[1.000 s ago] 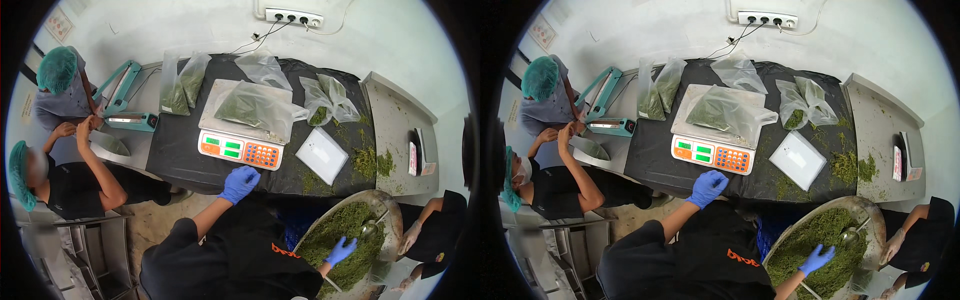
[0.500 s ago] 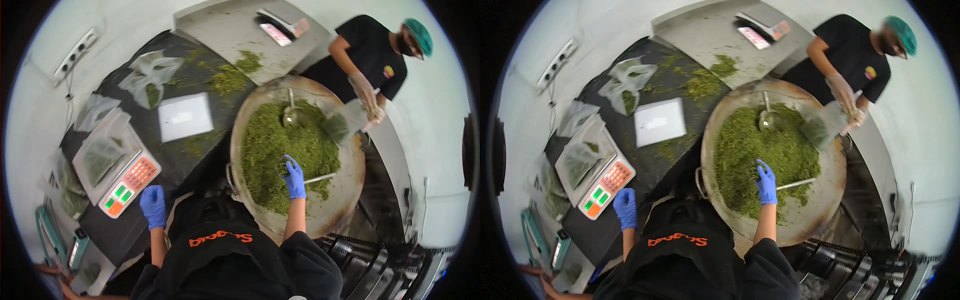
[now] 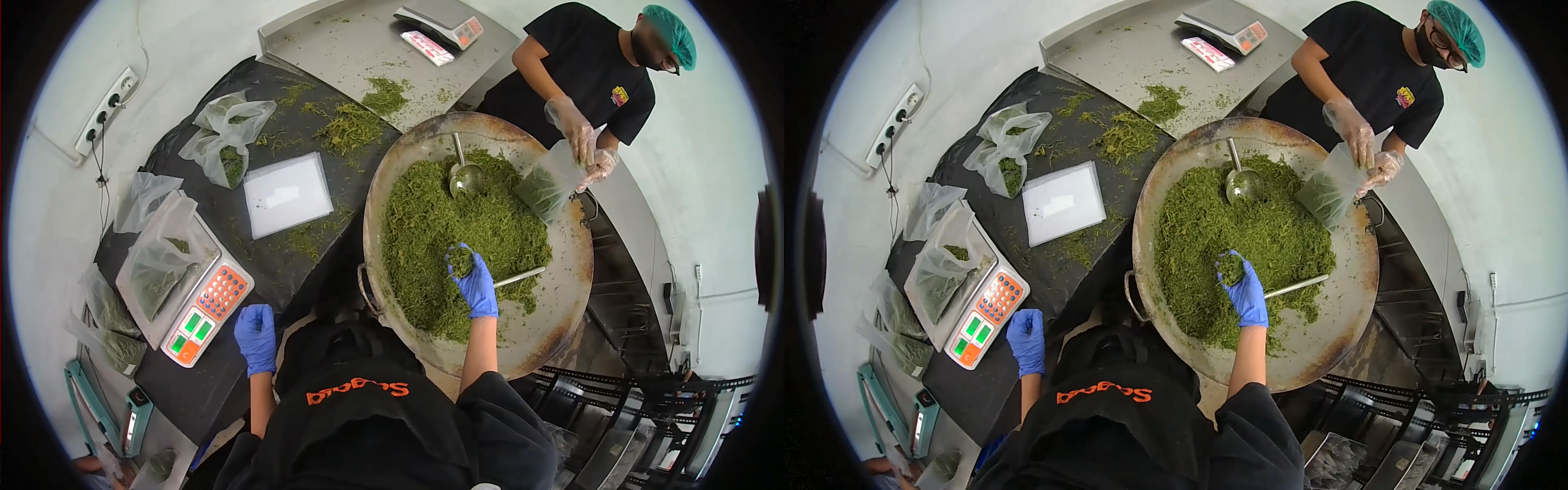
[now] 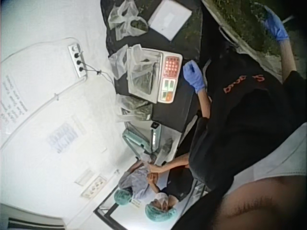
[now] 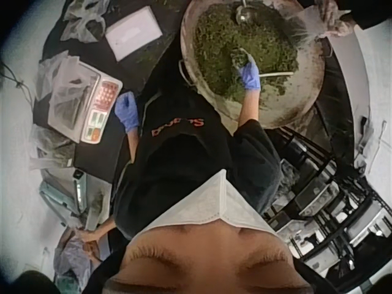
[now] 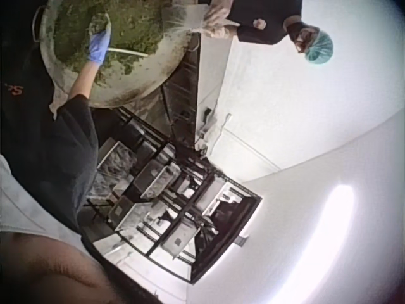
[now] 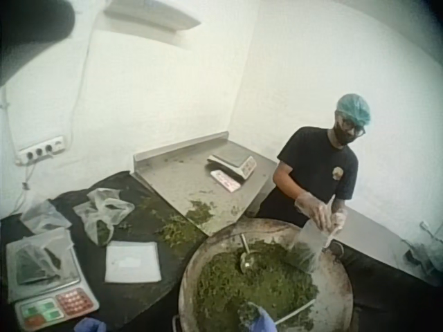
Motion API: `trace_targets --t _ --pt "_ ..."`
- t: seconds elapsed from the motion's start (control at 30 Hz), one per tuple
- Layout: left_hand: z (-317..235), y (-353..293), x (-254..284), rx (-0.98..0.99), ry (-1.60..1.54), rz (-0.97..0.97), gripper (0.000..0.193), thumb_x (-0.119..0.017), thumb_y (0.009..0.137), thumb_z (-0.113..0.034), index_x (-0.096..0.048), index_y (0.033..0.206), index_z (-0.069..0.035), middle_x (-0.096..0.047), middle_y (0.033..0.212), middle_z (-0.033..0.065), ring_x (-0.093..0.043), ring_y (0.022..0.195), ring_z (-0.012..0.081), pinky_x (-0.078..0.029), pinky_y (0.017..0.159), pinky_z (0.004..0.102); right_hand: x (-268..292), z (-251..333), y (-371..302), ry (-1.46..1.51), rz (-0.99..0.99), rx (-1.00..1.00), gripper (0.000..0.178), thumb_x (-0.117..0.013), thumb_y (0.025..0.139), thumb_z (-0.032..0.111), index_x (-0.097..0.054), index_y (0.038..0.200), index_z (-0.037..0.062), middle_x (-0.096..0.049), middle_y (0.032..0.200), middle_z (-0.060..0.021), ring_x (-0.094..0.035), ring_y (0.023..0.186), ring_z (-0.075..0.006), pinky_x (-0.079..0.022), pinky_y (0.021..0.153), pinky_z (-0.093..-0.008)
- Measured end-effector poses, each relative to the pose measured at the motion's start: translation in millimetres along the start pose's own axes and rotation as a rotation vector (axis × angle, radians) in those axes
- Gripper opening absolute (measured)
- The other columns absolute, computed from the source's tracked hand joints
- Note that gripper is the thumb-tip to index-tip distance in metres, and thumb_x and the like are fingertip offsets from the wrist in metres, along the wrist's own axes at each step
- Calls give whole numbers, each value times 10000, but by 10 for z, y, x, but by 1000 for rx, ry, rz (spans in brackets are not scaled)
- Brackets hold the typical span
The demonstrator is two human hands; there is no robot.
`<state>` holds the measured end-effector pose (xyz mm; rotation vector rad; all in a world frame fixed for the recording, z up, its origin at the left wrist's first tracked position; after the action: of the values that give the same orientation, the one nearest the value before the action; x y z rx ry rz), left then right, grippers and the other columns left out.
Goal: The person scoops green leafy herbs from a large metal bowl into clear plastic bags using a metal scoop. They place the filled bags onto a digital scale to weigh them, then move the weighed bags to a nearby table. The process is repeated continuously throughout the clip.
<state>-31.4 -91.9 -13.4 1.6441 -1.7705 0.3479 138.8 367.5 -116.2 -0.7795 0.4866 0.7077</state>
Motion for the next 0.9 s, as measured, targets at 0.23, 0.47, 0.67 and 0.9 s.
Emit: trace_targets --t 0.23,0.47,0.67,0.9 --pt "-7 -25 52 45 -37 -38 55 -620 766 -73 -581 741 -41 -552 696 112 -564 657 273 -444 614 356 -422 61 -74 127 57 -25 406 -534 863 127 -447 1241 7 -490 1246 -186 -503 1109 -352 -493 849 -384" --pt "109 -51 213 126 16 -70 86 -627 769 -108 -576 714 -65 -553 679 100 -565 639 274 -447 596 363 -1719 -240 105 51 452 -235 510 -500 873 47 -309 1338 -32 -372 1342 -230 -415 1216 -342 -416 994 -376" --pt "322 -310 472 186 83 -169 106 -637 769 -128 -560 718 -75 -535 662 91 -548 622 273 -439 583 376 -3679 -1309 -217 -62 882 -630 514 -464 876 10 -277 1353 -28 -402 1321 -218 -394 1241 -306 -396 1002 -356" --pt "538 -655 837 319 134 -321 112 -641 767 -110 -552 711 -72 -522 645 85 -533 602 266 -432 570 364 -4903 -2878 -402 -468 1049 -847 439 -465 875 20 -355 1295 -44 -449 1276 -192 -461 1182 -258 -393 1007 -366"
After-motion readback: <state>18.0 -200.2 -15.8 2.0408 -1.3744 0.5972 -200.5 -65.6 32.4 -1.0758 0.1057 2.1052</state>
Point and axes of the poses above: each hand's wrist, its own y-axis towards the middle knuckle, its own x-axis out of the back of the hand, z = x × y, the point moved 9 cm from there along y, towards the middle knuckle
